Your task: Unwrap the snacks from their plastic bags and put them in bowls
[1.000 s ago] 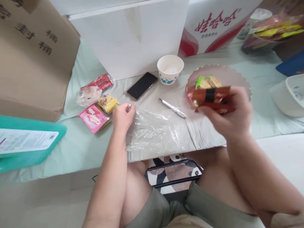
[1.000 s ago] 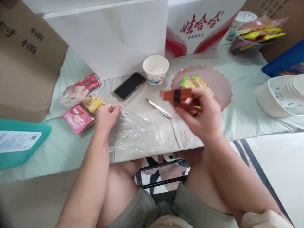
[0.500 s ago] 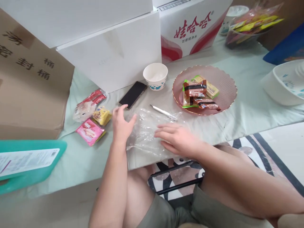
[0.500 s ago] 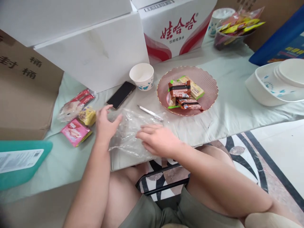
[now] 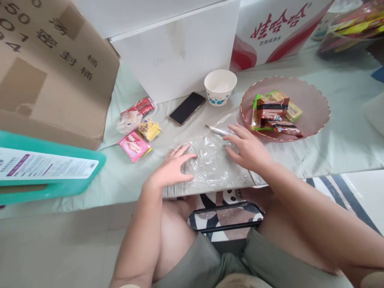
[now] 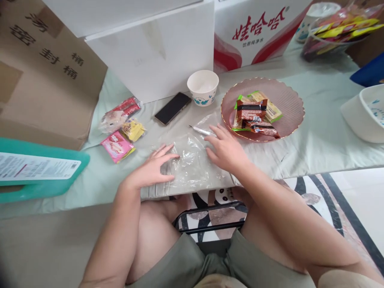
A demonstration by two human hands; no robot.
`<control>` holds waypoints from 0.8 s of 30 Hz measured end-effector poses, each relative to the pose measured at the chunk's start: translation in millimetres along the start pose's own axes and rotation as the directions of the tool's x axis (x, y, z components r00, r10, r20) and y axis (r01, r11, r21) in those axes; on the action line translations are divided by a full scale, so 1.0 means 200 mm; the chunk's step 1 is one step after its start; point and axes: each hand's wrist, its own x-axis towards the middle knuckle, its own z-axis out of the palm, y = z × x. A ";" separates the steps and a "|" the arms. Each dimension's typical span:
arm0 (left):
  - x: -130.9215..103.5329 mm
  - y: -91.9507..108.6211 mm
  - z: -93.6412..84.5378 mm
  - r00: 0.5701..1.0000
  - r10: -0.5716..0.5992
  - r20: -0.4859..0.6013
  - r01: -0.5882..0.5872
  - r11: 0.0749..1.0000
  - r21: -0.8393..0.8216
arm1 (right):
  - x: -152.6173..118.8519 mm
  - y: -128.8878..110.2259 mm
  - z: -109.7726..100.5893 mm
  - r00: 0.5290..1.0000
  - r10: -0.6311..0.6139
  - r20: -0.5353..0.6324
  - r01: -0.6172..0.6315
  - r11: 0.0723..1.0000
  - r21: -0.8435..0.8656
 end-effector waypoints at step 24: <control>-0.07 0.03 -0.03 0.931 -0.026 -0.365 0.002 0.998 -0.068 | -0.17 -0.20 -0.06 0.792 -0.336 0.509 0.348 0.934 0.075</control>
